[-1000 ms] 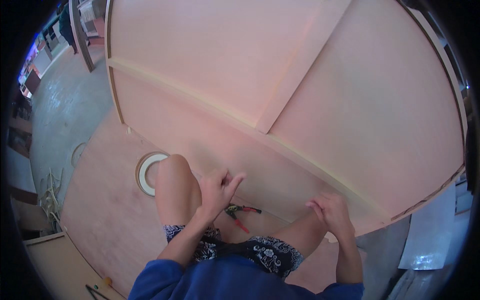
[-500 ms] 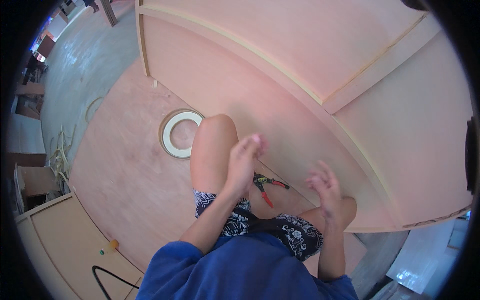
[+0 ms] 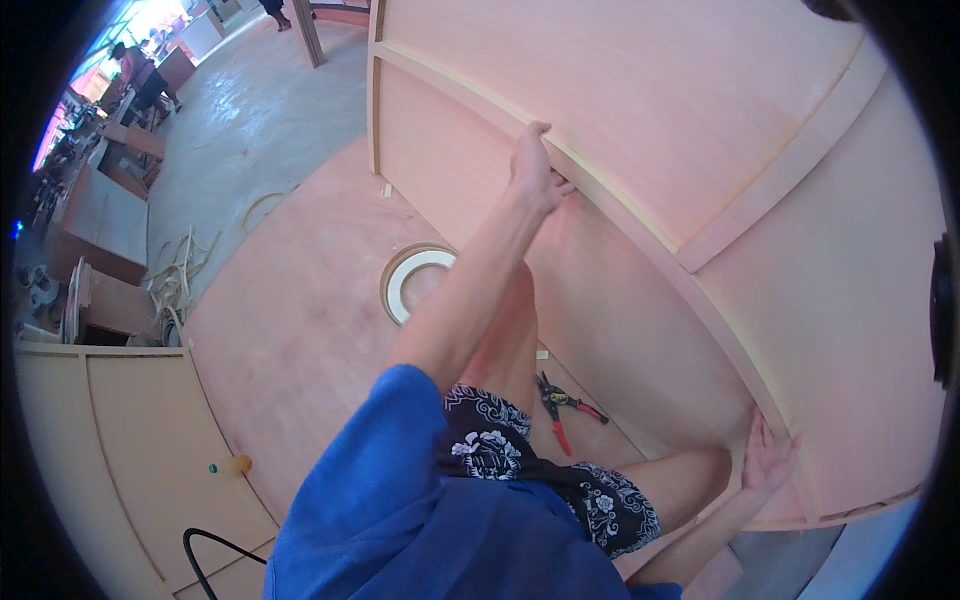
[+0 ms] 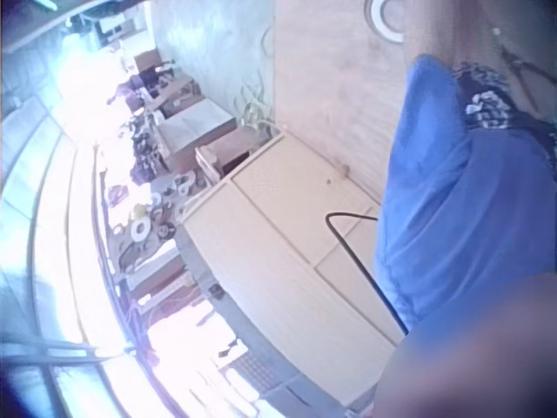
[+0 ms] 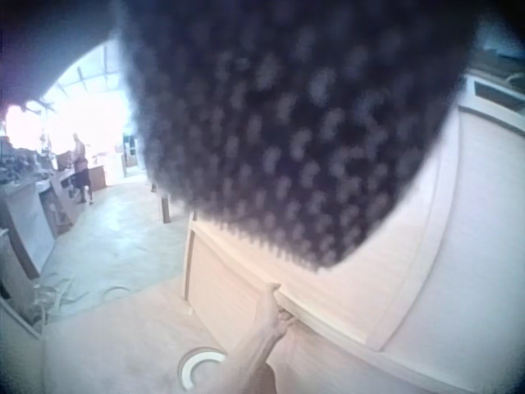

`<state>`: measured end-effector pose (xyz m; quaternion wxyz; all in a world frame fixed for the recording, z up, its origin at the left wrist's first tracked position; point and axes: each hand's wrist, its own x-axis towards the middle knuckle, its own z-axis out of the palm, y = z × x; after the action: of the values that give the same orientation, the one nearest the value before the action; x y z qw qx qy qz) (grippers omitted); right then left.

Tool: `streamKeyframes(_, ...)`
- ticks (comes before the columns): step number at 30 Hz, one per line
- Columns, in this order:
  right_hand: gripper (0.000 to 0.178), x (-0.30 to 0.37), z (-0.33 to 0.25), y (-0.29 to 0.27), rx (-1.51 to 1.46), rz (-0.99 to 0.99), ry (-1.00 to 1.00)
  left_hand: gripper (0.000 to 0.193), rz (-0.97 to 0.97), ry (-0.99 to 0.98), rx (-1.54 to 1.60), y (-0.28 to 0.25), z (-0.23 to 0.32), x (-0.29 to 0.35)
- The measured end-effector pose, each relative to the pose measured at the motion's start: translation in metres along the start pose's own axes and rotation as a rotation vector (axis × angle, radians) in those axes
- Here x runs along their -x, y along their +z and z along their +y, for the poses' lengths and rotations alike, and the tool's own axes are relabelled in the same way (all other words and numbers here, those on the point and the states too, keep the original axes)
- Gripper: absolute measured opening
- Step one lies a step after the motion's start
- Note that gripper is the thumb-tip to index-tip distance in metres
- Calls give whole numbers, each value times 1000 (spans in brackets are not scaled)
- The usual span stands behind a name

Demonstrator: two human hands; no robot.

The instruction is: The person sits on the floor and uses pliers to trim a thin wooden strip, then fits it into a groove on a large wooden panel. They later pour liquid from a bottle into a cap and rub it onto the wood with their finger.

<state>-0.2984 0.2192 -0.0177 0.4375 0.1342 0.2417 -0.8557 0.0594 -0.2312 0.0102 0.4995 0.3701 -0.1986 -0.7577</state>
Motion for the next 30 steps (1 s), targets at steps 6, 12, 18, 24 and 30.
streamKeyframes(6,90,9,-135,-68,82,240,-341,104,-63,-196,-17,-58,73,-122)
streamKeyframes(12,32,88,-174,-199,702,617,-643,96,-162,-68,-413,-170,118,-179)
streamKeyframes(18,27,227,29,-397,1625,1311,-626,90,-120,-176,-786,-188,36,-118)
streamKeyframes(24,56,367,248,-441,1619,1236,485,83,-86,-264,-999,-212,13,-3)
streamKeyframes(30,73,377,325,-428,1278,1441,562,77,-201,-385,-954,-138,13,38)
